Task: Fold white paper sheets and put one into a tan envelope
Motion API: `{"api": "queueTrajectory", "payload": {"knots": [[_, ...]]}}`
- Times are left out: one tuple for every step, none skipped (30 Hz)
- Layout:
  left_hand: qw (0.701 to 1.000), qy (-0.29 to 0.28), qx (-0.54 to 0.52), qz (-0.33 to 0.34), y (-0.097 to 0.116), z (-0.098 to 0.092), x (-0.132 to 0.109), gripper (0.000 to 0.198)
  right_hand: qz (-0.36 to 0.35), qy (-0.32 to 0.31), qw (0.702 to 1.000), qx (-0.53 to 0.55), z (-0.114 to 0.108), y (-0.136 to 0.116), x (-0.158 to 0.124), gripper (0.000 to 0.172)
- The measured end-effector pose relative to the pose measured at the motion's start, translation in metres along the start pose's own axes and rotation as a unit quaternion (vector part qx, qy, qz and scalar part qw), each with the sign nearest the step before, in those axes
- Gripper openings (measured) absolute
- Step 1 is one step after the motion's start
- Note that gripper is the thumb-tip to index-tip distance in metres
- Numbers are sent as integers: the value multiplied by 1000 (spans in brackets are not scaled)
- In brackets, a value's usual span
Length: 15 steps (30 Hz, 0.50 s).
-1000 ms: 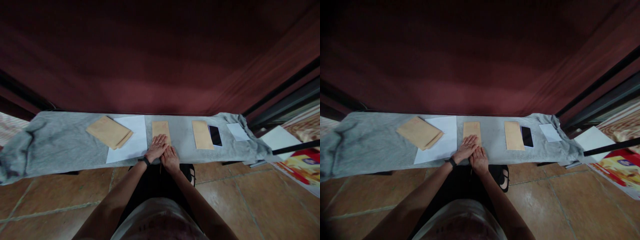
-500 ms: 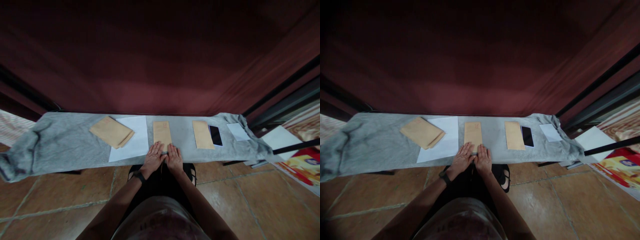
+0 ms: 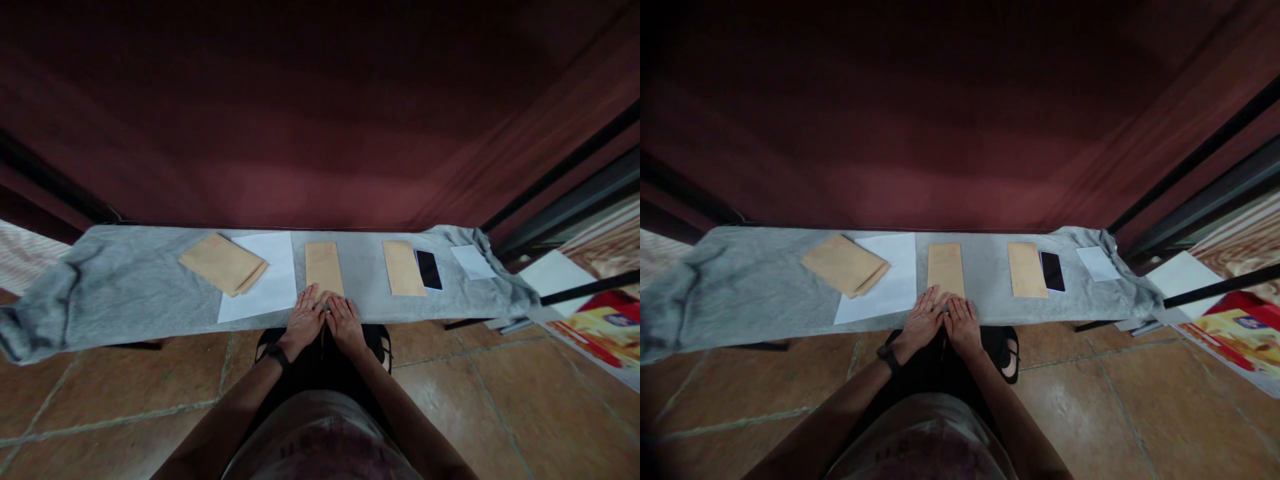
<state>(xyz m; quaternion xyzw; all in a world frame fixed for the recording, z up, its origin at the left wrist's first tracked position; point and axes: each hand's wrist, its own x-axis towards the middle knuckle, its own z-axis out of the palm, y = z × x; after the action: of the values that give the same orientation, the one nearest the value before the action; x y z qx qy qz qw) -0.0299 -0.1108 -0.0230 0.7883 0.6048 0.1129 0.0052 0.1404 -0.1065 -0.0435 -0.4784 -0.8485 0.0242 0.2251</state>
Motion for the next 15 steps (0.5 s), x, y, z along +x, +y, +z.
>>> {"api": "queueTrajectory", "payload": {"knots": [[1000, -1, 0, -3, 1, 0, 0, 57, -1, -2, 1000, 1, 1, -2, -1, 47], [1000, -2, -1, -8, 3, 0, 0, 57, 3, 0, 1000, 0, 1, -2, -1, 46], [1000, -3, -2, -17, 4, 0, 0, 56, 9, 3, 1000, -1, 2, -2, -1, 46], [1000, -5, -6, -29, 6, 1, 0, 55, 17, 9, 1000, -3, 2, -1, -2, 46], [999, -6, -12, -44, 8, 1, 0, 55, 25, 15, 1000, -4, 3, 1, -2, 47], [998, -7, -22, -60, 10, 1, 0, 54, 33, 22, 999, -5, 3, 4, -2, 47], [996, -6, -38, -77, 11, 2, 1, 54, 39, 28, 999, -7, 3, 6, -3, 48], [994, -5, -61, -91, 11, 2, 3, 53, 44, 34, 998, -7, 2, 8, -3, 48], [990, -1, -92, -106, 11, 2, 5, 52, 47, 39, 998, -8, 2, 10, -4, 49], [983, 5, -134, -122, 10, 1, 7, 52, 50, 43, 998, -7, 2, 11, -4, 49], [972, 14, -188, -143, 9, 1, 11, 51, 52, 46, 998, -7, 2, 11, -4, 49], [951, 31, -258, -169, 6, 1, 15, 51, 55, 48, 997, -7, 2, 11, -5, 49], [920, 52, -334, -197, 4, 1, 19, 52, 59, 48, 997, -7, 2, 10, -4, 49], [887, 75, -399, -220, 2, 0, 24, 53, 65, 47, 997, -8, 2, 8, -4, 49], [851, 95, -460, -236, -1, 0, 28, 55, 70, 44, 997, -9, 2, 6, -3, 49]]}}
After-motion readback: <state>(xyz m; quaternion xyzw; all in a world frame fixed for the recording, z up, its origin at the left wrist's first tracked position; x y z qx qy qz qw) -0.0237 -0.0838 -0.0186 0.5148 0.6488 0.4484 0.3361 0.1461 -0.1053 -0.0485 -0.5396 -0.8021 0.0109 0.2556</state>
